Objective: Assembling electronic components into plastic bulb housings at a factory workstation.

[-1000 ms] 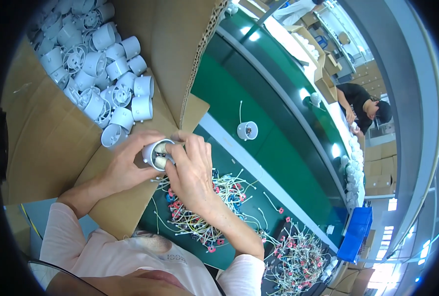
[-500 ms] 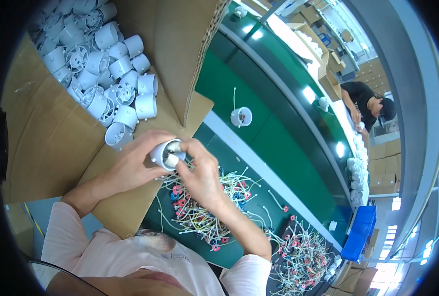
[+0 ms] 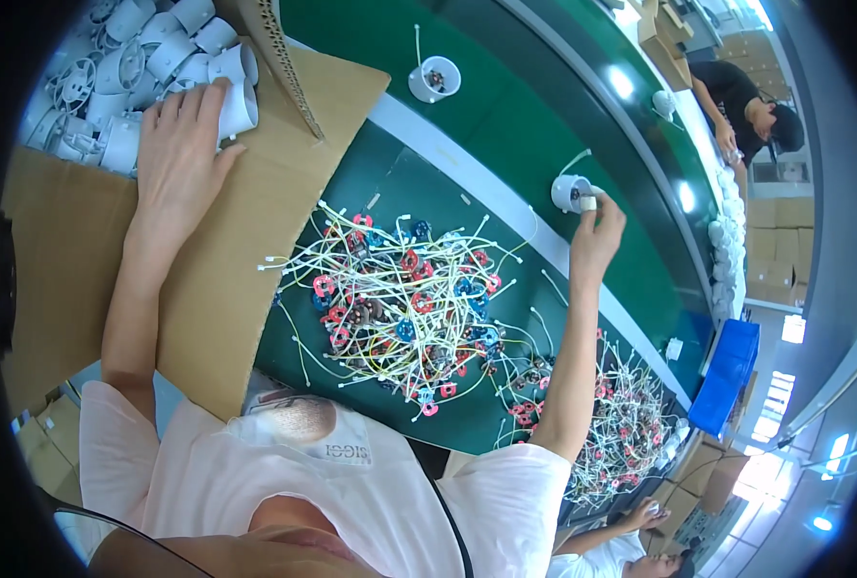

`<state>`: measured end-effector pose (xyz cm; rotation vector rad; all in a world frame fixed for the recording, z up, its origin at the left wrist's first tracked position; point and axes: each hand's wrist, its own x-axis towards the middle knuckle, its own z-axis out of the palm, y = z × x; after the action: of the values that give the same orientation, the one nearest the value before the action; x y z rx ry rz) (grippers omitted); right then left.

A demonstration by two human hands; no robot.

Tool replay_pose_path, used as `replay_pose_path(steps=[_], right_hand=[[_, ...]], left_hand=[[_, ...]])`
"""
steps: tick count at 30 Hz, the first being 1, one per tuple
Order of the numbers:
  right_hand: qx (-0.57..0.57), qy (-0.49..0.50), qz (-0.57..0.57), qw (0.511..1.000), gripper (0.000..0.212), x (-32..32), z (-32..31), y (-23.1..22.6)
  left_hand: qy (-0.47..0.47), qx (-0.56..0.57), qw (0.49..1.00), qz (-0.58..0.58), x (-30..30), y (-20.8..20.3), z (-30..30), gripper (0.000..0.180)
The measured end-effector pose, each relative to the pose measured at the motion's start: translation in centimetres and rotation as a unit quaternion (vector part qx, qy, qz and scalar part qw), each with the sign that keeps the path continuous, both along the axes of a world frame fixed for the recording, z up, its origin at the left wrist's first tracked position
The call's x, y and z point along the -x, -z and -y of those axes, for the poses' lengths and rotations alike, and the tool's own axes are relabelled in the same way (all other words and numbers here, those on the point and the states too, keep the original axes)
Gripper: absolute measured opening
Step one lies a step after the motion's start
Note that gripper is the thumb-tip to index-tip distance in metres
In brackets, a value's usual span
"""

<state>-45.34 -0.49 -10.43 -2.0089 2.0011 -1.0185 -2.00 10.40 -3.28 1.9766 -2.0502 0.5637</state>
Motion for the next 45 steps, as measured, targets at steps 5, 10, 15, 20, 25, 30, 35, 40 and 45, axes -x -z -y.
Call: replay_pose_path(steps=[5, 10, 15, 20, 25, 30, 35, 40, 45], right_hand=[[-0.214, -0.072, 0.084, 0.97, 0.015, -2.5, -8.2, -3.9], [-0.248, -0.098, 0.049, 0.963, 0.017, -4.6, -12.6, -2.8], [-0.066, -0.217, -0.203, 0.953, 0.022, -5.7, -10.6, -4.3], [-0.108, -0.27, -0.17, 0.941, 0.024, -6.4, -11.0, -5.1], [-0.141, -0.327, -0.124, 0.926, 0.027, -5.0, -10.2, -4.2], [-0.205, -0.248, -0.089, 0.943, 0.025, -4.5, -9.6, -2.0], [-0.19, -0.092, 0.299, 0.931, 0.022, -2.7, -10.2, -2.5], [-0.171, -0.131, 0.473, 0.854, 0.024, -2.9, -11.7, -9.7], [-0.274, -0.355, 0.315, 0.837, 0.026, -9.1, -11.6, -13.6]], left_hand=[[-0.029, -0.009, 0.999, 0.026, -0.5, 0.4, 0.5, 0.049], [0.051, 0.047, 0.983, -0.171, 2.1, -1.0, -1.3, 0.054], [0.151, 0.049, 0.864, -0.477, 3.8, -0.7, -2.9, 0.058], [0.233, -0.002, 0.664, -0.711, 3.4, -0.8, -2.7, 0.056], [0.215, -0.182, 0.349, -0.894, 1.7, -0.7, -3.2, 0.052], [0.168, -0.231, 0.302, -0.909, 1.6, -0.3, -3.4, 0.055], [0.168, -0.217, 0.485, -0.831, 1.4, -0.1, -3.5, 0.056], [0.31, -0.133, 0.719, -0.607, 3.1, -2.2, -3.8, 0.055], [0.439, 0.002, 0.847, -0.301, 5.8, -4.8, -5.9, 0.054]])
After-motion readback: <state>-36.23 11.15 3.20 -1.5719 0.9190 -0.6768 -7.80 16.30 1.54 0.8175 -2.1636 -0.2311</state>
